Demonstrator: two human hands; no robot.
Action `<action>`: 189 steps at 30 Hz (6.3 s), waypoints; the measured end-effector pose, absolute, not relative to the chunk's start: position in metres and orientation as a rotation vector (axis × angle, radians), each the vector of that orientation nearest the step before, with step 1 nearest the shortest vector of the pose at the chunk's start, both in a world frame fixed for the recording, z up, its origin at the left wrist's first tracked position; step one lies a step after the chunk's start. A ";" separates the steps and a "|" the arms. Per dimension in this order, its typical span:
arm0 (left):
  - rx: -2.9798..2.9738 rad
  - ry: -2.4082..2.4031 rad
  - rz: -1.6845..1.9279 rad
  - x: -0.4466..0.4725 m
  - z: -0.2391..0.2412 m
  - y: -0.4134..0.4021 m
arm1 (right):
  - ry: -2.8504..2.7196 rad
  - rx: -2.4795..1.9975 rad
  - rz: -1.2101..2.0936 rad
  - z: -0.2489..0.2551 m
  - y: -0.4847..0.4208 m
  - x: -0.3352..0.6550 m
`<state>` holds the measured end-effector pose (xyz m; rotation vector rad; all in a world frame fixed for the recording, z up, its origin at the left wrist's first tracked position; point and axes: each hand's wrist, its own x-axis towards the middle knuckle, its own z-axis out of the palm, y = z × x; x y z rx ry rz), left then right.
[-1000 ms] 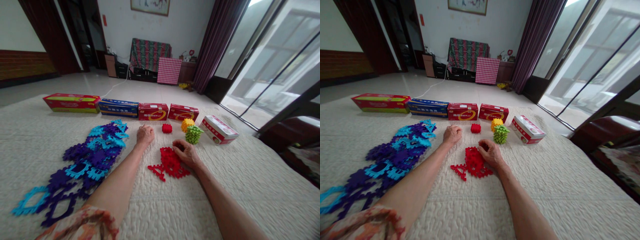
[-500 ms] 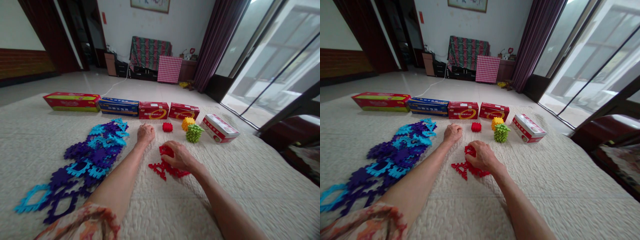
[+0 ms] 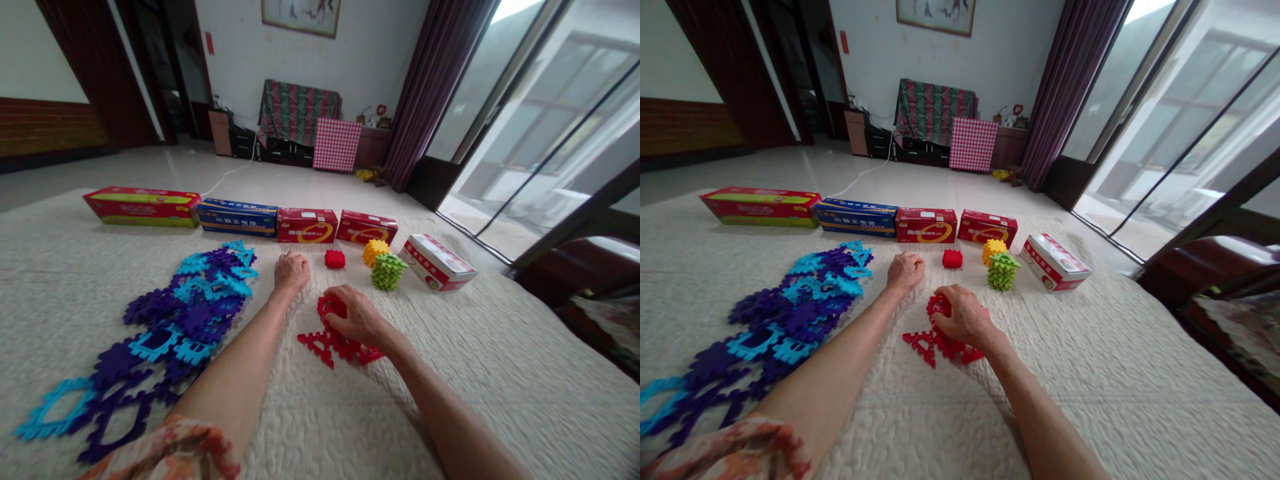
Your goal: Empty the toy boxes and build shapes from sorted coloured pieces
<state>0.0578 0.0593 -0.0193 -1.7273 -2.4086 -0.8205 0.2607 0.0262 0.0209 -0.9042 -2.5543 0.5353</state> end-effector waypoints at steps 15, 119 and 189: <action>-1.736 -2.389 -0.927 0.059 -0.021 0.058 | -2.351 -0.927 0.317 0.019 0.157 0.227; -1.718 -2.405 -0.819 0.056 -0.022 0.063 | -3.130 -1.063 0.417 0.069 -0.027 0.278; -1.982 -2.242 -0.812 0.071 -0.023 0.011 | -2.475 -1.023 0.391 0.027 0.001 0.305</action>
